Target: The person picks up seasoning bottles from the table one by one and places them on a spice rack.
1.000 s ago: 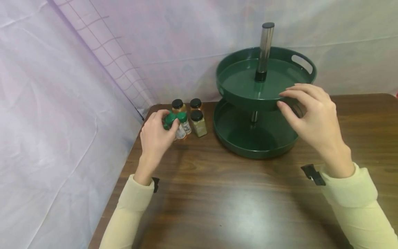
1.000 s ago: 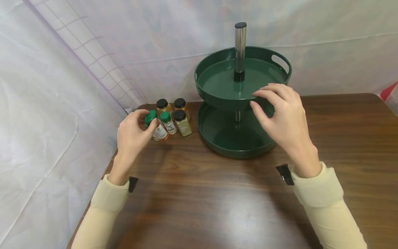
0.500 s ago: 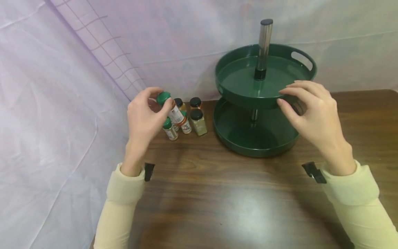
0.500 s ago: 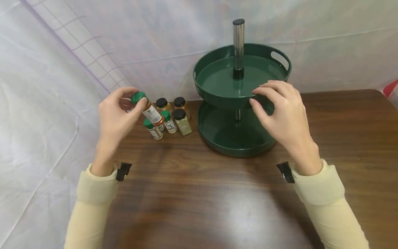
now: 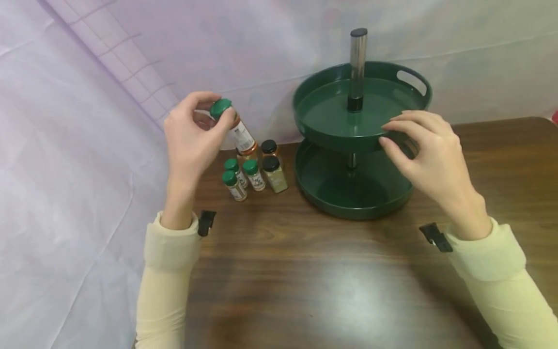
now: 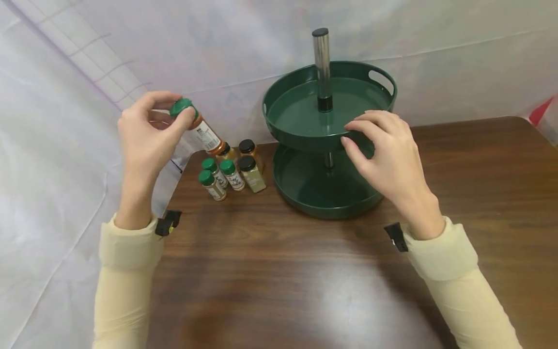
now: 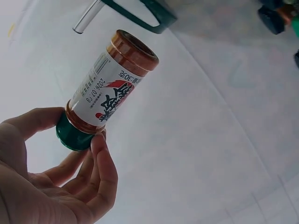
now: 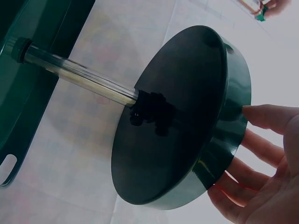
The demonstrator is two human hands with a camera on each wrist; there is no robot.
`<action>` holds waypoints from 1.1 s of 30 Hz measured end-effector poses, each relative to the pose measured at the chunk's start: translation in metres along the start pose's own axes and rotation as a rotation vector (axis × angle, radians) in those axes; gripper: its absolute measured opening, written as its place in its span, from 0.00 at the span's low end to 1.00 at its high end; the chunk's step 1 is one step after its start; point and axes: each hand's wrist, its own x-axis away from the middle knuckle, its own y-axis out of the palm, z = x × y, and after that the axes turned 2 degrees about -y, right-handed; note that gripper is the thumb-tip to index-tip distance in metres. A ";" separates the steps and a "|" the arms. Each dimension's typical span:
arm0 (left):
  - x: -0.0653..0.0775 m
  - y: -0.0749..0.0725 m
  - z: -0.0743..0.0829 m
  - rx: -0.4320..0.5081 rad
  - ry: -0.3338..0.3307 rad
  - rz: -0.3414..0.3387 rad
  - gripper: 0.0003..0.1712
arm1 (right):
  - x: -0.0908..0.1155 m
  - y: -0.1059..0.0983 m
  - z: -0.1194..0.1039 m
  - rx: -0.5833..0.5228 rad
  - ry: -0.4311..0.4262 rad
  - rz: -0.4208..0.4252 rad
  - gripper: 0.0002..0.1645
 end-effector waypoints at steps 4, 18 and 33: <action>-0.012 -0.001 0.011 0.001 0.018 0.004 0.17 | -0.001 0.002 -0.001 -0.002 -0.003 0.010 0.12; -0.054 0.005 0.045 0.062 0.015 -0.026 0.17 | -0.001 0.001 -0.005 0.001 -0.001 0.021 0.12; -0.084 0.044 0.056 0.110 0.007 -0.157 0.20 | 0.000 0.006 -0.013 -0.005 -0.016 0.009 0.13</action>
